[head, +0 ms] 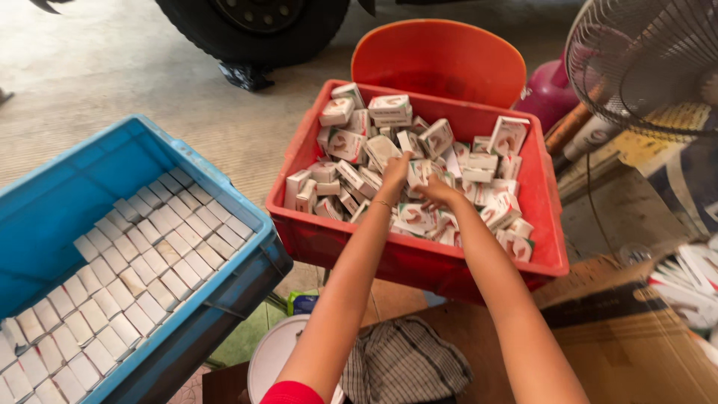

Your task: The person sits on the floor and repeatedly picks up small white boxes from a red crate. They wipe each box with a cloth on a white bucket lid and then place the cleaned boxes into a blue crate.

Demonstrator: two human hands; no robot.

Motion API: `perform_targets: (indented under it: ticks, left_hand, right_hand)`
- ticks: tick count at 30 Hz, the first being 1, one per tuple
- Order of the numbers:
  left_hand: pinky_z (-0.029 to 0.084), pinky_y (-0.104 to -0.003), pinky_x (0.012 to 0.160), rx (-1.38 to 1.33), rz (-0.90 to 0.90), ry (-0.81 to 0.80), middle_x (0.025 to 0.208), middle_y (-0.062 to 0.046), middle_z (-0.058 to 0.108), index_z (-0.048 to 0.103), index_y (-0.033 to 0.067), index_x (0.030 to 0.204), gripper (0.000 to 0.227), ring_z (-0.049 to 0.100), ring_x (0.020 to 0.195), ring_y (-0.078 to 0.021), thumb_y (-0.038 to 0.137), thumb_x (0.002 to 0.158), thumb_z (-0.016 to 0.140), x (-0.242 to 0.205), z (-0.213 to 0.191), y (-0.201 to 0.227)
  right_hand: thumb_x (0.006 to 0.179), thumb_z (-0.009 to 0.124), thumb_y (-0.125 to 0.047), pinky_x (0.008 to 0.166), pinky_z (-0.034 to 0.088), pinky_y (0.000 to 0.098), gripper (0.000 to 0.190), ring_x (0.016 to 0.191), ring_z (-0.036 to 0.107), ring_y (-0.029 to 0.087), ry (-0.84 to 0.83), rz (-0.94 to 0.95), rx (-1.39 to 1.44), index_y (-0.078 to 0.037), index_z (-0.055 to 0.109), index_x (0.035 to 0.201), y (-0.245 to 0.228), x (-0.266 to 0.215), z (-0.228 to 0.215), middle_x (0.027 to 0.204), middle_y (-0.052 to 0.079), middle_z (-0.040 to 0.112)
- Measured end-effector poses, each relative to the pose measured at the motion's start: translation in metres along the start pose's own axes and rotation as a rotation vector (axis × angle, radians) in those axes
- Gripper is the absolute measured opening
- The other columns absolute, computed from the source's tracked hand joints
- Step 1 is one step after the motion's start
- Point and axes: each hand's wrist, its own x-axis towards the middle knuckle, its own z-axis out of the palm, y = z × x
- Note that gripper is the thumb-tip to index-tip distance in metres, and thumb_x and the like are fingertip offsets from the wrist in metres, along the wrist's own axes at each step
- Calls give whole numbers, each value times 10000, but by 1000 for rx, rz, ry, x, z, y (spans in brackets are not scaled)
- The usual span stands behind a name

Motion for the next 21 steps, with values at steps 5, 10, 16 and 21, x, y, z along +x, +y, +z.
perform_targets:
  ticks: [5, 10, 16, 21]
  left_hand:
    - [254, -484, 1094, 307, 222, -111, 1429, -185, 347, 346, 101, 1379, 928, 344, 1335, -329, 785, 753, 388, 6, 12, 11]
    - [127, -479, 1157, 392, 257, -302, 1509, -233, 165, 230, -32, 1423, 1093, 97, 1424, -340, 832, 754, 265, -18, 10, 21]
    - [201, -476, 1137, 612, 236, -268, 1467, -218, 274, 331, -30, 1371, 1052, 211, 1399, -319, 817, 773, 155, -33, 4, 34]
    - [292, -457, 1087, 534, 260, -154, 1356, -294, 342, 404, -112, 1267, 1114, 315, 1327, -403, 848, 756, 160, 3, 26, 17]
  right_hand:
    - [847, 562, -408, 796, 465, 573, 858, 1001, 568, 480, 25, -18, 44, 20, 98, 1429, -38, -46, 12, 1354, 346, 337]
    - [873, 443, -264, 793, 484, 540, 671, 975, 604, 432, 81, -41, 145, 13, 187, 1429, -43, -46, 11, 1203, 264, 514]
    - [879, 432, -171, 841, 455, 546, 578, 951, 622, 412, 141, -59, 246, 2, 262, 1404, -10, -1, 7, 1087, 243, 557]
    - [869, 500, -331, 708, 520, 523, 641, 816, 650, 421, 268, 4, 418, -24, 244, 1370, 21, 32, 4, 970, 276, 554]
